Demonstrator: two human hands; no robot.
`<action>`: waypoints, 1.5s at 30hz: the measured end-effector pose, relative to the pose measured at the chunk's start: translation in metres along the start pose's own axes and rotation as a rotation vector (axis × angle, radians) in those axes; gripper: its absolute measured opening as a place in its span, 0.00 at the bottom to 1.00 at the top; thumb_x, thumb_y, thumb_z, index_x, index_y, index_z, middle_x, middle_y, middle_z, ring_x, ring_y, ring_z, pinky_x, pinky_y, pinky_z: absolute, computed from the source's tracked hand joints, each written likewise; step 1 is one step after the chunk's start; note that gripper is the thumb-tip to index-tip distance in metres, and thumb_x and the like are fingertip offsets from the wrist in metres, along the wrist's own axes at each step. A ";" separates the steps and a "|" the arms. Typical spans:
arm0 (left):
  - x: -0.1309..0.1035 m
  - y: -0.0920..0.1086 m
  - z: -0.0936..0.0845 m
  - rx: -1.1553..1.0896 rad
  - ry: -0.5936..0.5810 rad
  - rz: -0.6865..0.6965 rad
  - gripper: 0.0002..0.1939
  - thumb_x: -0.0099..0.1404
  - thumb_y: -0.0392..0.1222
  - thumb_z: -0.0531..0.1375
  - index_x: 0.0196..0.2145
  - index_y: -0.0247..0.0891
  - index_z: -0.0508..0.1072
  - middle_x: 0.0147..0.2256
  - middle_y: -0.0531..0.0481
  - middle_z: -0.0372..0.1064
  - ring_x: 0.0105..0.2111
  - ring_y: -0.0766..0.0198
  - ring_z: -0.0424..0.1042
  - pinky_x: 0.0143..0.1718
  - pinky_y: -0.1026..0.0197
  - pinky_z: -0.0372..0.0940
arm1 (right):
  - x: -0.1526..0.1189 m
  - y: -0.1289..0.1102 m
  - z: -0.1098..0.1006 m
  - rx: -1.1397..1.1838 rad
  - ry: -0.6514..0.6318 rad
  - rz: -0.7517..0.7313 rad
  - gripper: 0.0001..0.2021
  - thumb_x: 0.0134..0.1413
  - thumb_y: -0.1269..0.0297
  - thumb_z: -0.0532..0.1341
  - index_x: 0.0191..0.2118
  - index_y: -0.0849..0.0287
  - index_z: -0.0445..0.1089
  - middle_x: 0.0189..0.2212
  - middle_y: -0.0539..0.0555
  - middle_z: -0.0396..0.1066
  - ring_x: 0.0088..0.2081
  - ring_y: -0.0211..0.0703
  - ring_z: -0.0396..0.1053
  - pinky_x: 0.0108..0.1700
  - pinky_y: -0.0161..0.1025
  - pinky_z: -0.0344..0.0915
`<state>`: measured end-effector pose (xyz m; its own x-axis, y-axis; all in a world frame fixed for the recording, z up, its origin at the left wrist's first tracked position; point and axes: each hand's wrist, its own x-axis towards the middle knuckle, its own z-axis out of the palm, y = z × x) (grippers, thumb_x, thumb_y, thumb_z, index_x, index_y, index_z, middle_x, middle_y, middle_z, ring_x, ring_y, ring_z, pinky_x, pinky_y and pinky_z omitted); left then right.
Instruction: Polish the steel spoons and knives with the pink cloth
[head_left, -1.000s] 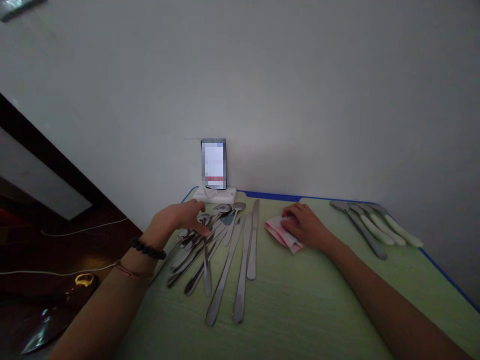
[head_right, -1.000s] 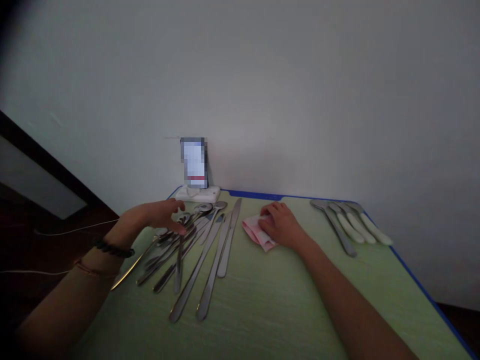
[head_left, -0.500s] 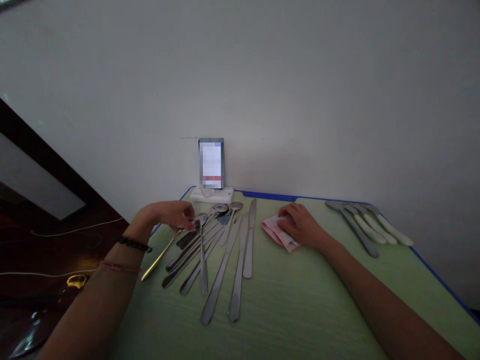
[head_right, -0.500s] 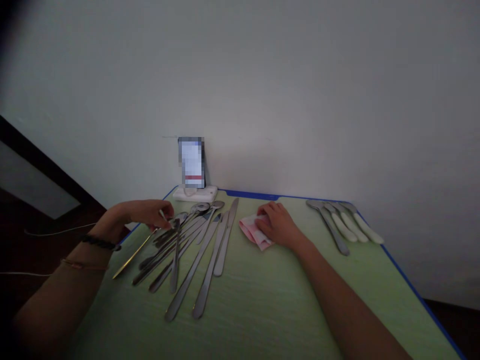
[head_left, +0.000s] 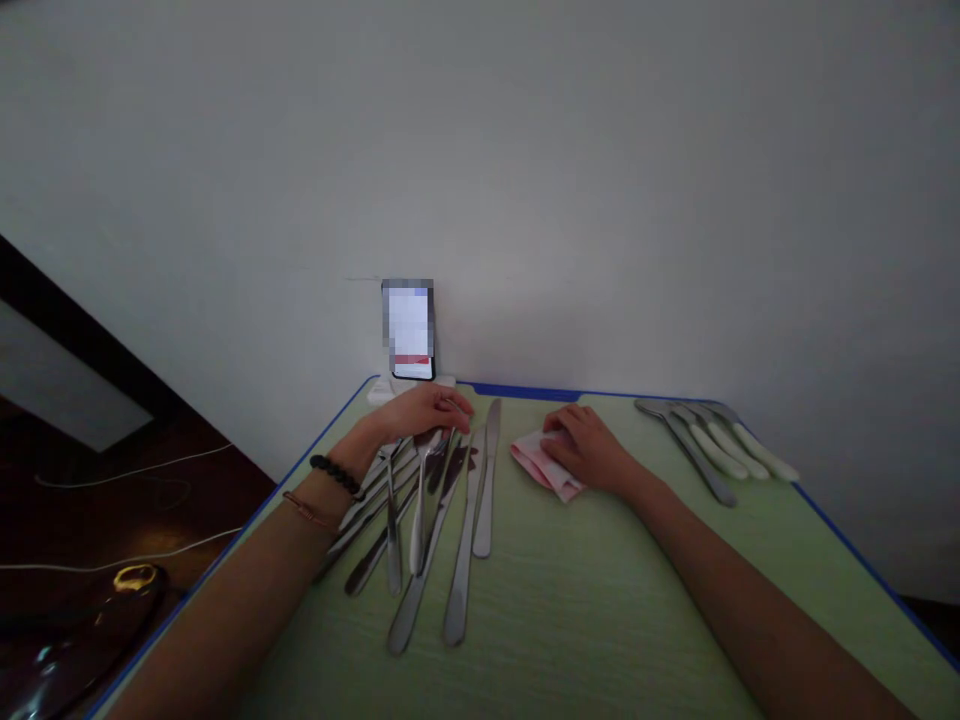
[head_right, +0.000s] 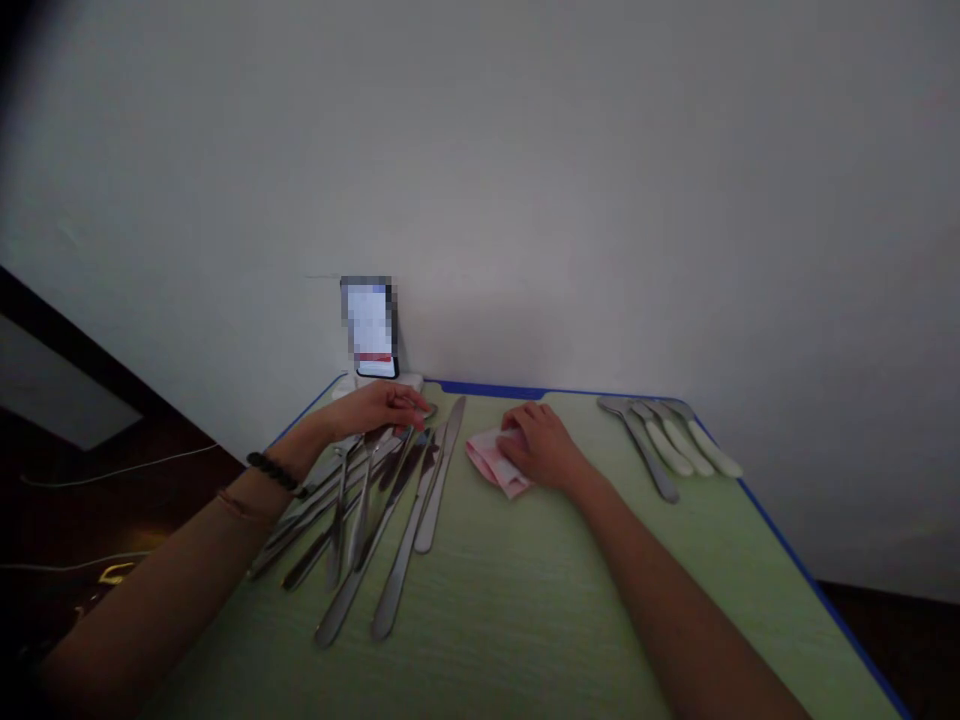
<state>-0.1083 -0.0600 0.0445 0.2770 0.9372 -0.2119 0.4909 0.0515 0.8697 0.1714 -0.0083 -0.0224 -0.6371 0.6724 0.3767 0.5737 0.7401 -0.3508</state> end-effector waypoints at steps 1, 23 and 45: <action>0.002 -0.001 0.002 0.003 0.016 0.035 0.18 0.54 0.50 0.62 0.38 0.34 0.71 0.26 0.51 0.73 0.17 0.72 0.64 0.16 0.70 0.55 | 0.000 0.000 0.000 -0.001 0.001 0.002 0.06 0.52 0.64 0.58 0.37 0.58 0.66 0.38 0.57 0.68 0.40 0.47 0.62 0.45 0.44 0.59; -0.038 -0.026 -0.039 0.476 -0.080 -0.628 0.15 0.44 0.48 0.65 0.15 0.36 0.66 0.18 0.45 0.70 0.20 0.58 0.71 0.22 0.60 0.68 | 0.000 -0.002 -0.001 0.020 -0.016 0.019 0.07 0.53 0.63 0.56 0.36 0.59 0.66 0.38 0.58 0.68 0.41 0.48 0.62 0.45 0.45 0.58; 0.002 0.027 0.051 -0.233 -0.125 0.089 0.19 0.56 0.56 0.60 0.33 0.39 0.60 0.22 0.58 0.64 0.18 0.70 0.66 0.19 0.68 0.62 | -0.001 -0.005 0.002 -0.192 0.212 0.231 0.09 0.51 0.60 0.58 0.37 0.58 0.67 0.37 0.60 0.67 0.39 0.50 0.62 0.41 0.45 0.58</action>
<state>-0.0520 -0.0739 0.0451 0.4178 0.8923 -0.1710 0.2607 0.0626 0.9634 0.1681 -0.0126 -0.0224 -0.3696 0.7939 0.4828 0.7890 0.5426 -0.2883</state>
